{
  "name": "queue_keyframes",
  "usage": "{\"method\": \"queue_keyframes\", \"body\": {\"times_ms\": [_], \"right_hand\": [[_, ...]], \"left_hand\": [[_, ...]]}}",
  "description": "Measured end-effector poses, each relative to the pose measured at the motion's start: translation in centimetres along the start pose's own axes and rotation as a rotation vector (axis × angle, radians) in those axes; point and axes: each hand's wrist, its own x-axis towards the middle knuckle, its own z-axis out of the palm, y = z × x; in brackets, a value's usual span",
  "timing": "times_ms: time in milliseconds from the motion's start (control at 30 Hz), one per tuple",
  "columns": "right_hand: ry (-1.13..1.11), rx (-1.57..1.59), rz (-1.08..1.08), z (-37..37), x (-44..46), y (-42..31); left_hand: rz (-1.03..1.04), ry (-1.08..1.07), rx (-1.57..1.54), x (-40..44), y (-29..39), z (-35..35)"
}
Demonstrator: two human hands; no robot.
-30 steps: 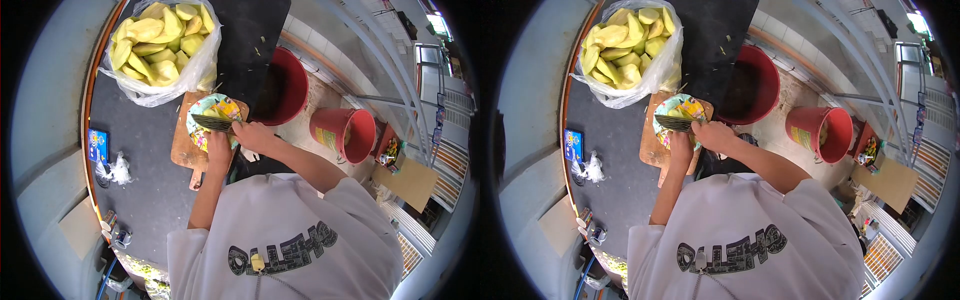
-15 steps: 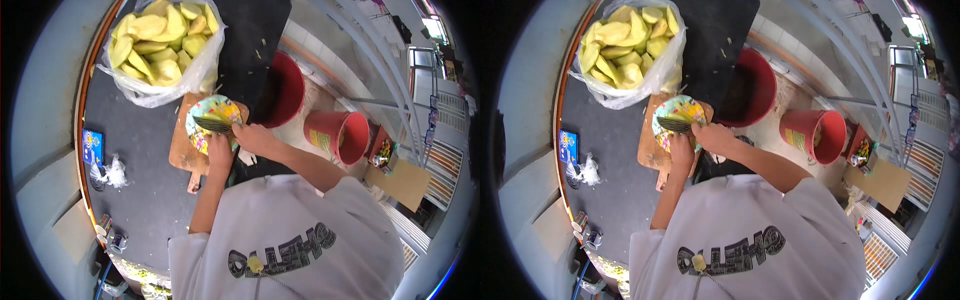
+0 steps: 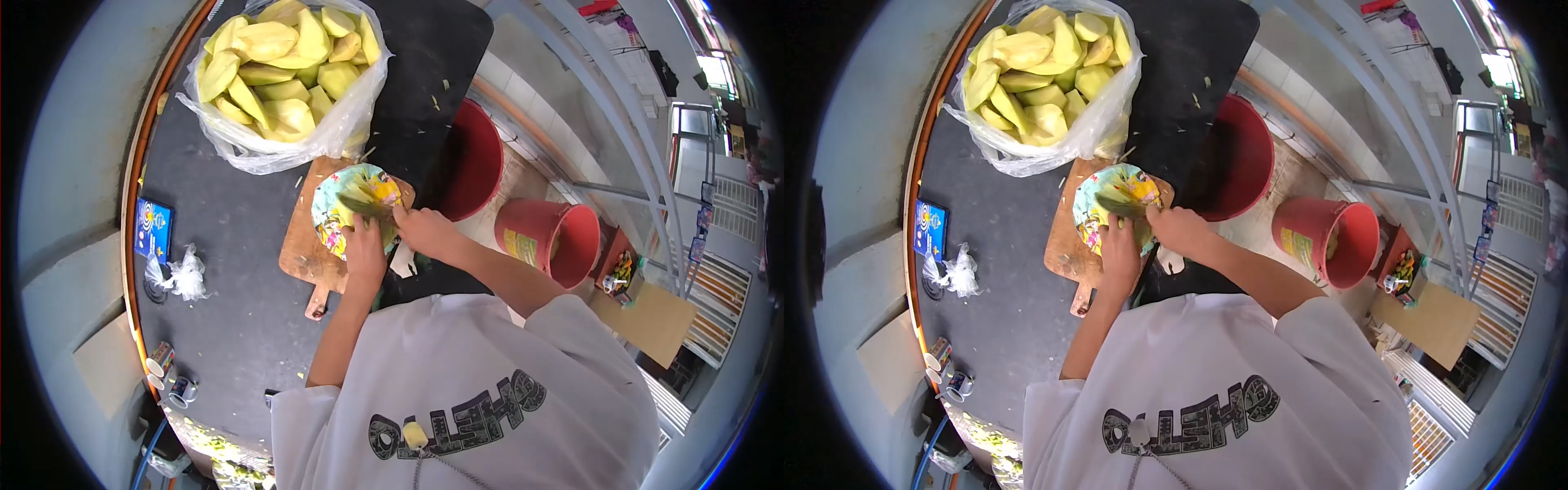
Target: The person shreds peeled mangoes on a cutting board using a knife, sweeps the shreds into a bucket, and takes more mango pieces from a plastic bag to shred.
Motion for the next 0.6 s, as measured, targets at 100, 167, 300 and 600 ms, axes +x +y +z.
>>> {"method": "queue_keyframes", "body": {"times_ms": [100,167,300,600], "right_hand": [[-0.030,0.005,-0.024,-0.3,0.1,-0.4],[-0.059,0.102,0.023,1.0,0.8,1.4],[0.023,0.042,-0.056,-1.2,-0.7,-1.0],[-0.064,0.070,-0.018,-1.6,-0.1,-0.8]], "left_hand": [[0.149,0.030,-0.040,-0.8,-1.2,1.1],[0.091,0.019,-0.045,-1.3,0.5,-1.1],[0.098,0.007,0.003,-0.6,-0.3,-0.1],[0.062,0.008,0.021,-1.1,-0.6,0.4]]}}
